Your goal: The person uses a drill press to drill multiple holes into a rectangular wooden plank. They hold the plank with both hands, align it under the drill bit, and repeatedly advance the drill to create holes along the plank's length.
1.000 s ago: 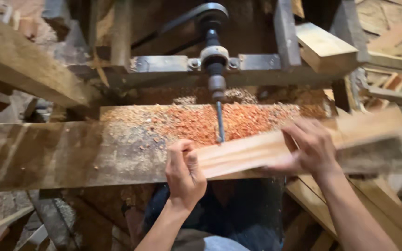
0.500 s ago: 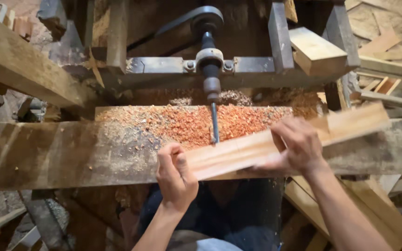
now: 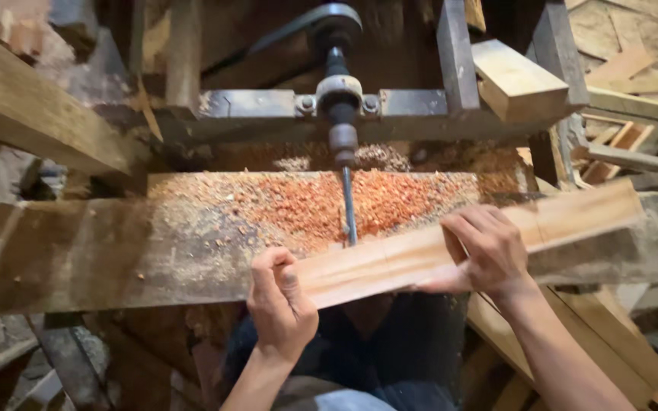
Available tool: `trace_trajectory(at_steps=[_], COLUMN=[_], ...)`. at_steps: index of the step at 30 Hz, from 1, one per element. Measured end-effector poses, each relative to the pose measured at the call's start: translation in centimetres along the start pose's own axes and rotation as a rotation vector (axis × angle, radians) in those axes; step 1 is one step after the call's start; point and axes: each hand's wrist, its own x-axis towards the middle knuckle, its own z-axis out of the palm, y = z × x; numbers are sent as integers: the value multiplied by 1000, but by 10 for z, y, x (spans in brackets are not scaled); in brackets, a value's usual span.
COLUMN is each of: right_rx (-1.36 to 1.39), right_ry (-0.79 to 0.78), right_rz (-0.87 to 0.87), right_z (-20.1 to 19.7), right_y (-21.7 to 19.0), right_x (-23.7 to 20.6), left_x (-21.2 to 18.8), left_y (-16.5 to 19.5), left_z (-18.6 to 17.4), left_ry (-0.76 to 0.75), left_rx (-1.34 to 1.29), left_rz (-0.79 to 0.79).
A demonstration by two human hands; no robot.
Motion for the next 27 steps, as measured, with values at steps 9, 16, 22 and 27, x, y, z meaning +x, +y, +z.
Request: trace_trajectory(at_steps=[9,16,22,27], right_rx=[-29,0,-13,64], right_ry=[-17,-70,-127,-14], right_rz=[43,68,141,-22], right_z=[11,3,0,0], right_y=[-12,-14,-17,-19], right_x=[-4,4,11,10], left_x=[8,12,9,4], left_y=[-21,-12,-6,-9], left_z=[-7,-8,-12,-13], left_ry=[-5,22,54,23], left_rx=[-33,6,-5,-58], left_rz=[-29,27,47,-14])
